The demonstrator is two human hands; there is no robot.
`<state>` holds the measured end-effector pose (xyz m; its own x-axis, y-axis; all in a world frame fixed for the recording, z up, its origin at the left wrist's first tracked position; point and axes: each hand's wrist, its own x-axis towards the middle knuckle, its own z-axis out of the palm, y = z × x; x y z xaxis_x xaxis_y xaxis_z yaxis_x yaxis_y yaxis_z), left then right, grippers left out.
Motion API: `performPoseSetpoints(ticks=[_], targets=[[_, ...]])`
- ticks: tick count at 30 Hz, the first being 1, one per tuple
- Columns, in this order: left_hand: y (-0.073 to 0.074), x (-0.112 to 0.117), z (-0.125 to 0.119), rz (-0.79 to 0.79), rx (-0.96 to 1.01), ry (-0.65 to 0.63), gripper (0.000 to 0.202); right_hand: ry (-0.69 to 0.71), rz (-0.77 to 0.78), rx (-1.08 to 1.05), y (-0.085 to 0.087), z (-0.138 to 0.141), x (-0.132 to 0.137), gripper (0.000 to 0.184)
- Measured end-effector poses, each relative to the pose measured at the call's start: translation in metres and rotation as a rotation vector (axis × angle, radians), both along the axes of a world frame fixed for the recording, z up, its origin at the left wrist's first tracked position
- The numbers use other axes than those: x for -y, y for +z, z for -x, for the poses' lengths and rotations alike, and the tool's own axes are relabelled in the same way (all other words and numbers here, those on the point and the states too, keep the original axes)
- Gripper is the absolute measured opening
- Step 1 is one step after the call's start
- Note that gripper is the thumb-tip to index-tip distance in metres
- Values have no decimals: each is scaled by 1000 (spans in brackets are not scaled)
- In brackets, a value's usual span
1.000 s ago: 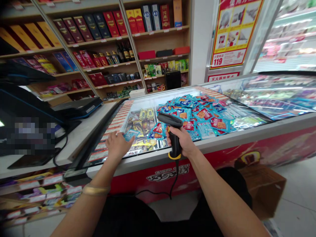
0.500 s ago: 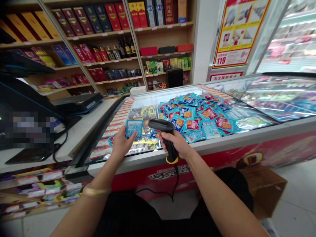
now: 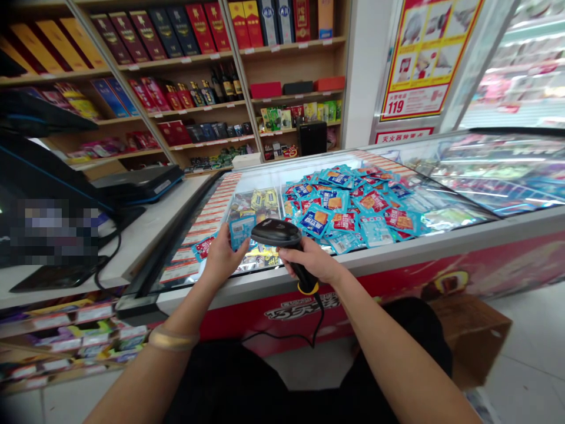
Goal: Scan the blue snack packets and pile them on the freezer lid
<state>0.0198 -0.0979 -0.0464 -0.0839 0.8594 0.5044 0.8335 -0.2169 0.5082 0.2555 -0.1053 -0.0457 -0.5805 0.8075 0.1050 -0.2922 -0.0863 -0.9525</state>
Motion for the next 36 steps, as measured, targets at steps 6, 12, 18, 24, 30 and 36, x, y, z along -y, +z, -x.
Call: performPoseSetpoints(ticks=[6,12,18,24,30,36], targets=[[0,0,0,-3,-24,12,23,3,-3,16,-1,-1,-1,29],[-1,-1,2,1,-60,34,26,-14,20,-34,0,0,0,29],[6,-10,-7,-48,-81,0,35,-137,61,-179,7,-10,1,29],[25,-44,-69,-124,-152,-306,44,-344,101,-287,9,-45,-8,29],[35,-58,-128,119,-424,-349,55,-422,131,-359,2,-71,-15,29],[31,-51,-135,201,-452,-327,57,-420,192,-417,-1,-73,-17,27]])
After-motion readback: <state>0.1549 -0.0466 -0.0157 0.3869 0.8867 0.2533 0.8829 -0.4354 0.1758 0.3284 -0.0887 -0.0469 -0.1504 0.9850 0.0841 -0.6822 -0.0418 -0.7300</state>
